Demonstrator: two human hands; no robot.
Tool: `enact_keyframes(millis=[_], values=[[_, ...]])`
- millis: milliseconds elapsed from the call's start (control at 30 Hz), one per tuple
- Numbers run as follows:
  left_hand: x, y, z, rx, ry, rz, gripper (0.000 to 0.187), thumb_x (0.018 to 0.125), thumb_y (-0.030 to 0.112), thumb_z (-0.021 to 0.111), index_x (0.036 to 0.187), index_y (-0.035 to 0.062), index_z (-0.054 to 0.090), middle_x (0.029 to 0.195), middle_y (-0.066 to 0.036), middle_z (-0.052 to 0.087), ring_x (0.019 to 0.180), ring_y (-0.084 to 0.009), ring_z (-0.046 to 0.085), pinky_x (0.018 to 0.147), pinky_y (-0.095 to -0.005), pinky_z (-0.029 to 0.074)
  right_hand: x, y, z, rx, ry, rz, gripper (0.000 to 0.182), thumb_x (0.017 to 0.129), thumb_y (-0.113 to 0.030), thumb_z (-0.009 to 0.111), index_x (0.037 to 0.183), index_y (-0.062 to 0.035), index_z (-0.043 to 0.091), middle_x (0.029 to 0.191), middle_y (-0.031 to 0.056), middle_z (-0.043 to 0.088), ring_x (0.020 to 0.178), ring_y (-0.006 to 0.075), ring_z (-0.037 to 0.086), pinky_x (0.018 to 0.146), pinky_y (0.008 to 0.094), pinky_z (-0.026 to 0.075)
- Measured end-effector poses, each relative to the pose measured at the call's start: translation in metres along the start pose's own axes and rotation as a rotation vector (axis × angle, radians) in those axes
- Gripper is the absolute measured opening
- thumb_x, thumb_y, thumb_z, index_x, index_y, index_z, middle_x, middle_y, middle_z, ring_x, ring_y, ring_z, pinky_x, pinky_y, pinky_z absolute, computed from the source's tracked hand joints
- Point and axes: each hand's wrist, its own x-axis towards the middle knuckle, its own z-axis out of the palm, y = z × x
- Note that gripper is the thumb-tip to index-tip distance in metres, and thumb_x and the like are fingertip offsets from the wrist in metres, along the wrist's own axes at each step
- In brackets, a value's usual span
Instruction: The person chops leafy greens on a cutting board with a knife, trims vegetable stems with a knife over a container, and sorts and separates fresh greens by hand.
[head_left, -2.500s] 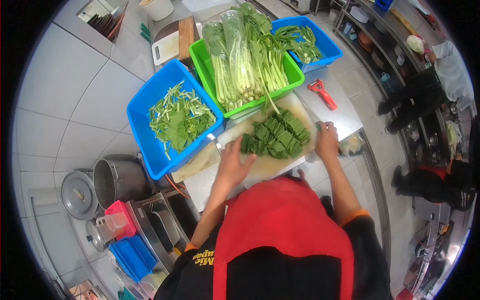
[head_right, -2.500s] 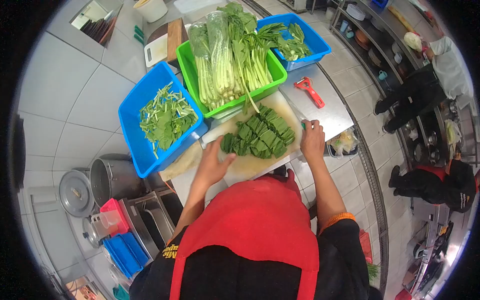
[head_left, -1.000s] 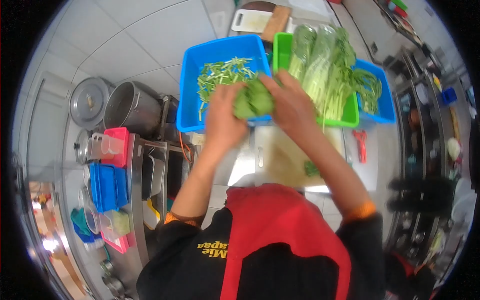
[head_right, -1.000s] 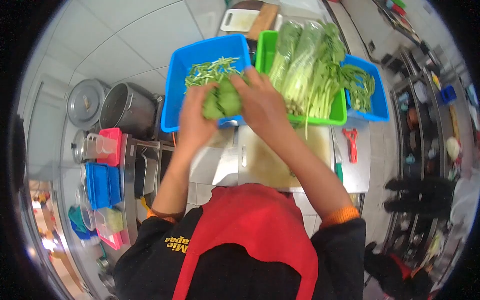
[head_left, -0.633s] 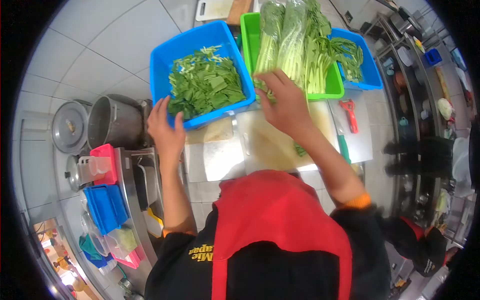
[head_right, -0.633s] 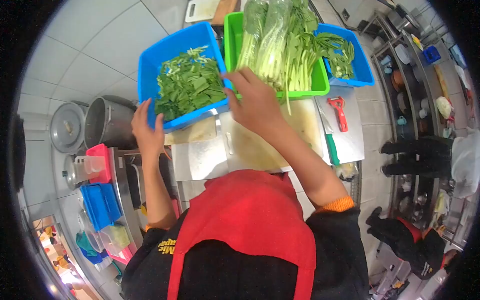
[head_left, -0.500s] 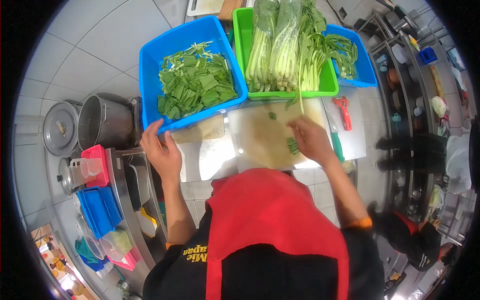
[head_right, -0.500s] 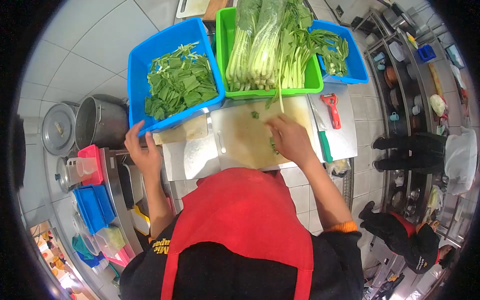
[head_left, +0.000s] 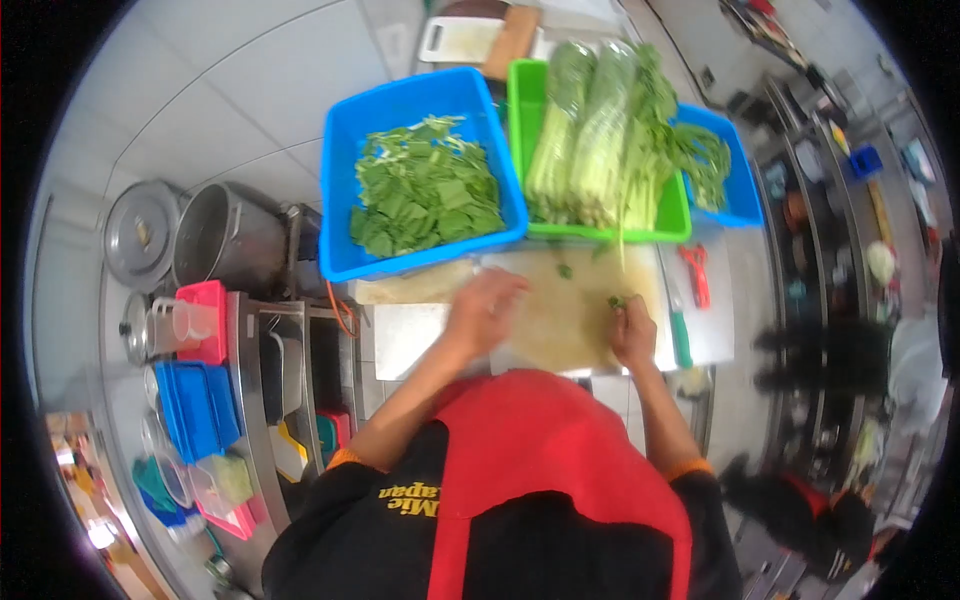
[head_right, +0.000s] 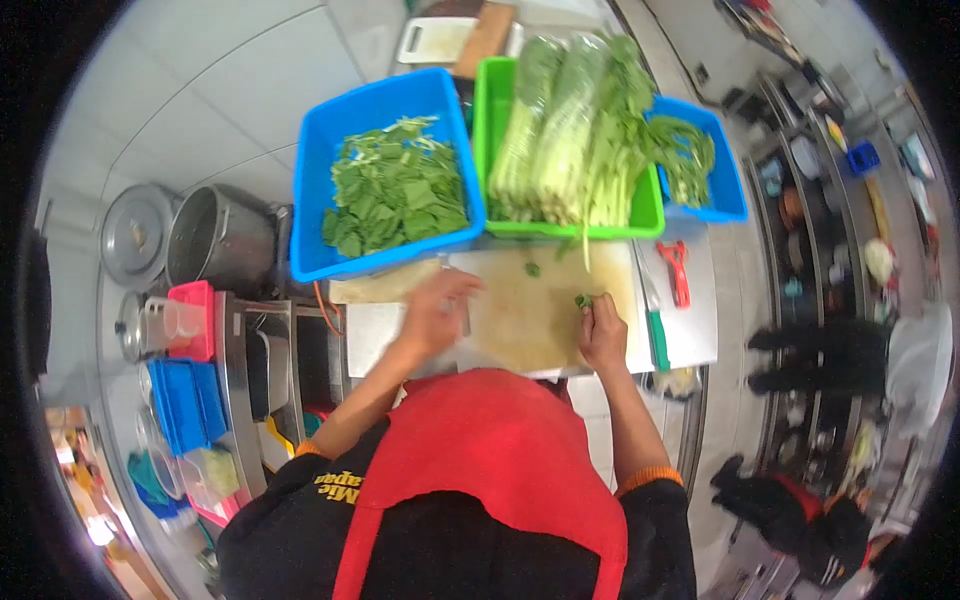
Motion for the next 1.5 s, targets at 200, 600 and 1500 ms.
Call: enact_keyframes(millis=[200,600,1500], values=[[0.015,-0.084,0.122,0.236,-0.373,0.203,0.055,0.083,0.007,0.053,0.138,0.0063,0.05,0.127,-0.015,0.06,0.126,-0.0316,0.05,0.109,-0.0475,0.034,0.129,-0.162,-0.034,0.289,0.258,-0.488,0.032,0.08,-0.004,0.064,0.111,-0.0069,0.06,0.088,0.0138,0.058,0.067,0.0341,0.059,0.057,0.0426,0.048],[-0.008,0.007,0.035,0.01,-0.23,0.196,0.019,0.082,0.001,0.062,0.101,0.002,0.066,0.101,-0.02,0.062,0.099,-0.0363,0.061,0.086,-0.0442,0.048,0.142,-0.177,0.04,0.33,0.034,-0.398,0.024,0.087,-0.009,0.062,0.111,-0.0071,0.06,0.113,0.0153,0.057,0.106,0.0375,0.053,0.093,0.0467,0.041],[0.025,0.043,0.057,-0.056,0.116,-0.36,0.021,0.097,0.018,0.06,0.112,0.0037,0.065,0.107,-0.006,0.067,0.1,-0.0178,0.06,0.086,-0.03,0.046,0.088,-0.002,-0.052,0.953,0.012,0.689,0.025,0.089,0.001,0.062,0.114,0.0009,0.059,0.093,0.0076,0.062,0.073,0.0128,0.061,0.065,0.0267,0.052]])
